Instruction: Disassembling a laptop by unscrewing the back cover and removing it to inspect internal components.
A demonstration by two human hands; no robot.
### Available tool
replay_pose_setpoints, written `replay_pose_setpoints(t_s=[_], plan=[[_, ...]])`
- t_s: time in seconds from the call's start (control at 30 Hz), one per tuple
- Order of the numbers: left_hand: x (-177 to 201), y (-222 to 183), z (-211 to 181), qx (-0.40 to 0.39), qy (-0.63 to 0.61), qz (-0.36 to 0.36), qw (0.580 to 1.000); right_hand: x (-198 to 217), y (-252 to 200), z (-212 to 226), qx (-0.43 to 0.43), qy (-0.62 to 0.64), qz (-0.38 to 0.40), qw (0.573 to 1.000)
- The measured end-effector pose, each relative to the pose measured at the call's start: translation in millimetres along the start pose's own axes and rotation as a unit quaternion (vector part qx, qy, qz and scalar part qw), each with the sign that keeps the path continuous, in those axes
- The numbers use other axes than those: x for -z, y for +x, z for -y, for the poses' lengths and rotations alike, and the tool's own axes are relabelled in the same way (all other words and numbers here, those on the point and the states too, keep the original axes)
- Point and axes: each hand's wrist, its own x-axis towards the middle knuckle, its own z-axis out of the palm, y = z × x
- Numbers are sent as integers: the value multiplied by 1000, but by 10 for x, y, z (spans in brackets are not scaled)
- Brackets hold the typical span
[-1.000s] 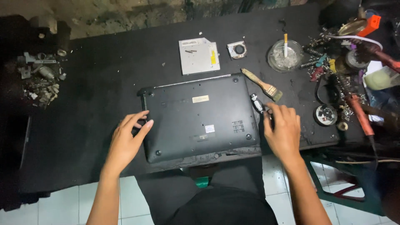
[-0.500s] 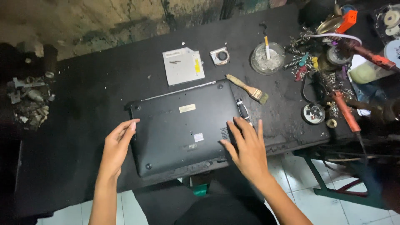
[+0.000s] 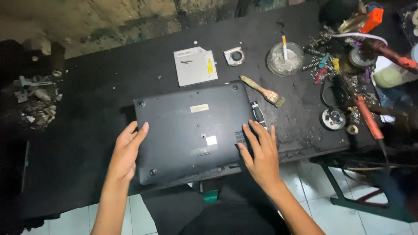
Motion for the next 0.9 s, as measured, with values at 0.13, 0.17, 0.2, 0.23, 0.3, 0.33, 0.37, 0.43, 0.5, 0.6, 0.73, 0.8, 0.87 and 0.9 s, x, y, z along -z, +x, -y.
replay_pose_setpoints(t_s=[0.13,0.17,0.2,0.23,0.3,0.33,0.37,0.43,0.5,0.6,0.73,0.8,0.87,0.9], plan=[[-358,-435,-589,-29,-42,-24,998,168,95,-18,-16,73,-18,997],[-381,-484,-653,-38,-45,-31,998,220,121,-60,-36,104,-57,992],[-406,-534,-717,-48,-49,-38,997,274,148,-103,-56,135,-96,985],[-177,-341,-537,-50,-50,-39,997,267,171,-158,-54,135,-96,985],[277,41,-185,-101,-76,-42,991,254,216,-269,-86,142,-145,975],[212,20,-401,-103,-76,-43,991,230,215,-293,-84,143,-146,975],[154,5,-632,-171,-49,-66,982,199,230,-309,-57,114,-124,984],[67,105,-1044,-240,-22,-91,966,138,255,-282,-26,86,-103,991],[5,331,-1420,-254,-201,-37,945,97,283,-196,20,23,-24,999],[-140,1024,-1662,-315,-87,-31,945,70,301,-173,23,22,-24,999],[-554,1642,-1653,-276,-59,-59,958,20,288,-213,19,13,-50,998],[-720,1774,-1614,-317,-3,-40,948,0,261,-206,28,-3,-77,997],[-786,2183,-1461,-327,-11,-50,944,-5,260,-214,26,-4,-75,997],[-796,2380,-1379,-337,-19,-61,939,-10,262,-213,25,-4,-74,997]])
